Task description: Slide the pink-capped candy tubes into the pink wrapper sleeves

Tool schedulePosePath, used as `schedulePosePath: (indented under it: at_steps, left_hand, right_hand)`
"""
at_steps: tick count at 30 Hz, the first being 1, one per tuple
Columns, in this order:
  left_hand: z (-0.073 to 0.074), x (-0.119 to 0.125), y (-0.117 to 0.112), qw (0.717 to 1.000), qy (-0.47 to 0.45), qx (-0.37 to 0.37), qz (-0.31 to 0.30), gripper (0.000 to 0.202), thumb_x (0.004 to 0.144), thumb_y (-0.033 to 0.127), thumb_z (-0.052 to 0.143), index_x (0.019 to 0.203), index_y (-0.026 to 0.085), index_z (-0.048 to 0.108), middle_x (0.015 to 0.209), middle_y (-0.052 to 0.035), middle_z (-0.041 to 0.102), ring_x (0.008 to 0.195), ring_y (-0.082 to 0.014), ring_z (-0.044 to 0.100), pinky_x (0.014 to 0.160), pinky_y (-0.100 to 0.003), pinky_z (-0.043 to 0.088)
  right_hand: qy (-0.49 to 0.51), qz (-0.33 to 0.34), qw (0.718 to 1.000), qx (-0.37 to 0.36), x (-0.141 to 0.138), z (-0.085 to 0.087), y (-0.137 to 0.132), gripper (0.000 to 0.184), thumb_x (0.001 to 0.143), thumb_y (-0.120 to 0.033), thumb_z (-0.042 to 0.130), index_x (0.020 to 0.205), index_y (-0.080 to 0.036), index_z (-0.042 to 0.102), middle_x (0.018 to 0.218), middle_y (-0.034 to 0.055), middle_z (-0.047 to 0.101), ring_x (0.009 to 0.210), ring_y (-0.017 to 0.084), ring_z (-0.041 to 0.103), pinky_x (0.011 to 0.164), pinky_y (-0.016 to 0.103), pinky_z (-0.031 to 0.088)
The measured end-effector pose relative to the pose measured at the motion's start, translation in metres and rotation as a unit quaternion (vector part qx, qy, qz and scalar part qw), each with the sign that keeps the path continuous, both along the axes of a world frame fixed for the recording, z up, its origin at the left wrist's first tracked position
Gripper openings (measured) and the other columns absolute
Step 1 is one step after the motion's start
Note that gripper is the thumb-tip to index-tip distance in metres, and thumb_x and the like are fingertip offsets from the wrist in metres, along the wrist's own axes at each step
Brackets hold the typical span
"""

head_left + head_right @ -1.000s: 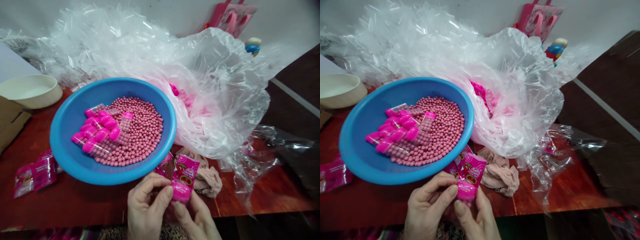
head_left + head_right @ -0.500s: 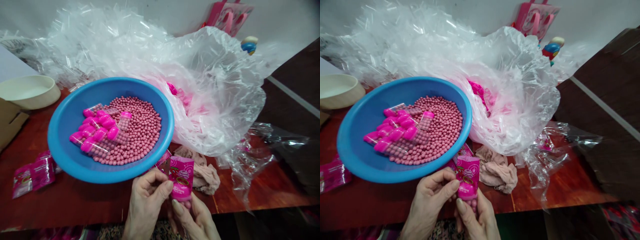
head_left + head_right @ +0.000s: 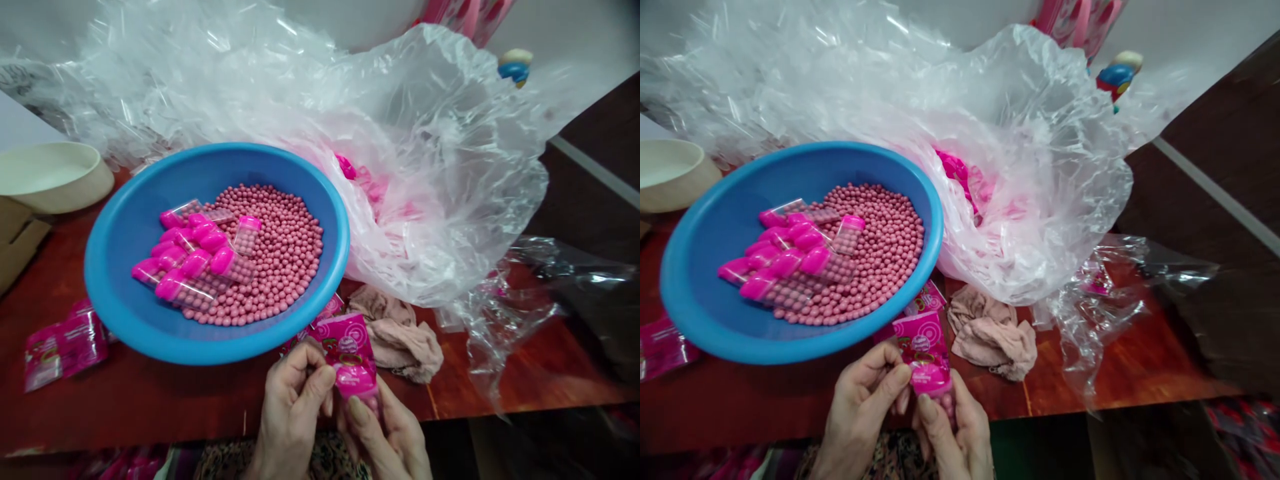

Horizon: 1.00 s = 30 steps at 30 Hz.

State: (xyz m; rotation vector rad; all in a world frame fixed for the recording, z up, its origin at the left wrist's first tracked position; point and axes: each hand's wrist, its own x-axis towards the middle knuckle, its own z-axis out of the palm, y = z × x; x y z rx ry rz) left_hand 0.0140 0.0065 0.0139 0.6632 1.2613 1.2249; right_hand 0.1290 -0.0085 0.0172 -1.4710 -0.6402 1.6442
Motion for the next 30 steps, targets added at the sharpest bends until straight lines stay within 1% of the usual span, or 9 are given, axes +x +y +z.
schedulePosePath:
  at_steps: [4, 9, 11, 14, 17, 20, 23, 27, 30]
  left_hand:
    - [-0.007, 0.004, 0.003, 0.998, 0.03, 0.051, 0.017, 0.017, 0.083, 0.013, 0.059, 0.066, 0.016, 0.062, 0.055, 0.004, 0.057, 0.046, -0.0074, 0.053, 0.046, -0.016, 0.044]
    - [-0.002, 0.001, 0.005, 0.975, 0.143, 0.166, 0.032, 0.017, 0.077, 0.002, 0.064, 0.072, 0.017, 0.07, 0.068, 0.0004, 0.066, 0.051, -0.0104, 0.063, 0.046, -0.016, 0.052]
    - [0.0, -0.003, 0.008, 0.953, 0.209, 0.219, 0.028, 0.019, 0.075, -0.002, 0.065, 0.074, 0.016, 0.072, 0.069, -0.0021, 0.07, 0.056, -0.0131, 0.066, 0.052, -0.018, 0.056]
    - [0.0, -0.008, 0.011, 0.906, 0.299, 0.301, 0.013, 0.022, 0.076, -0.004, 0.061, 0.082, 0.014, 0.072, 0.072, -0.0064, 0.074, 0.063, -0.0166, 0.07, 0.061, -0.021, 0.058]
    - [-0.002, -0.01, 0.012, 0.86, 0.364, 0.358, -0.017, 0.022, 0.081, -0.003, 0.054, 0.085, 0.014, 0.069, 0.071, -0.0086, 0.073, 0.062, -0.0175, 0.07, 0.058, -0.022, 0.058]
    - [-0.001, -0.012, 0.01, 0.835, 0.404, 0.371, -0.048, 0.022, 0.085, 0.0, 0.048, 0.085, 0.013, 0.066, 0.071, -0.009, 0.07, 0.061, -0.0181, 0.069, 0.061, -0.025, 0.059]
    - [0.003, -0.016, 0.009, 0.805, 0.451, 0.371, -0.102, 0.023, 0.091, 0.005, 0.042, 0.087, 0.014, 0.063, 0.071, -0.0081, 0.067, 0.061, -0.0178, 0.067, 0.065, -0.027, 0.059]
    - [0.007, -0.025, 0.011, 0.75, 0.512, 0.391, -0.15, 0.033, 0.096, 0.011, 0.033, 0.079, 0.017, 0.061, 0.063, -0.0043, 0.063, 0.053, -0.0153, 0.063, 0.058, -0.023, 0.058]
    - [0.009, -0.03, 0.012, 0.739, 0.527, 0.379, -0.18, 0.038, 0.095, 0.01, 0.031, 0.074, 0.018, 0.062, 0.061, -0.0034, 0.062, 0.052, -0.0147, 0.061, 0.057, -0.023, 0.057]
  right_hand:
    - [0.031, -0.024, 0.999, -0.013, 0.0, 0.001, 0.004, 0.028, 0.072, -0.046, 0.078, 0.087, -0.023, 0.074, 0.059, -0.0041, 0.053, 0.051, 0.007, 0.043, 0.05, 0.016, 0.041]
    - [0.072, -0.018, 0.997, -0.03, -0.001, 0.008, 0.009, 0.026, 0.071, -0.045, 0.079, 0.085, -0.023, 0.073, 0.058, -0.0052, 0.05, 0.048, 0.006, 0.039, 0.045, 0.016, 0.037]
    - [0.073, -0.028, 0.996, -0.046, -0.002, 0.01, 0.01, 0.028, 0.07, -0.043, 0.081, 0.088, -0.024, 0.073, 0.058, -0.0059, 0.048, 0.048, 0.006, 0.038, 0.045, 0.015, 0.036]
    - [0.072, -0.036, 0.995, -0.062, -0.002, 0.014, 0.011, 0.03, 0.068, -0.043, 0.082, 0.089, -0.023, 0.073, 0.06, -0.0055, 0.049, 0.051, 0.006, 0.04, 0.049, 0.014, 0.04]
    - [0.079, -0.029, 0.994, -0.069, -0.001, 0.015, 0.011, 0.033, 0.067, -0.044, 0.082, 0.091, -0.023, 0.073, 0.06, -0.005, 0.049, 0.051, 0.007, 0.042, 0.049, 0.015, 0.041]
    - [0.09, -0.005, 0.994, -0.066, 0.0, 0.016, 0.012, 0.037, 0.067, -0.048, 0.081, 0.093, -0.024, 0.072, 0.056, -0.0057, 0.048, 0.047, 0.007, 0.039, 0.045, 0.017, 0.039]
    - [0.083, 0.005, 0.994, -0.065, 0.001, 0.015, 0.012, 0.035, 0.068, -0.05, 0.08, 0.088, -0.023, 0.07, 0.055, -0.0056, 0.049, 0.047, 0.006, 0.038, 0.045, 0.016, 0.035]
    - [0.074, 0.011, 0.995, -0.066, -0.001, 0.015, 0.01, 0.035, 0.07, -0.05, 0.079, 0.088, -0.021, 0.07, 0.051, -0.0066, 0.049, 0.046, 0.005, 0.034, 0.046, 0.017, 0.031]
    - [0.07, -0.004, 0.994, -0.087, -0.003, 0.017, 0.008, 0.04, 0.066, -0.05, 0.082, 0.089, -0.02, 0.069, 0.057, -0.0049, 0.052, 0.05, 0.006, 0.037, 0.048, 0.017, 0.033]
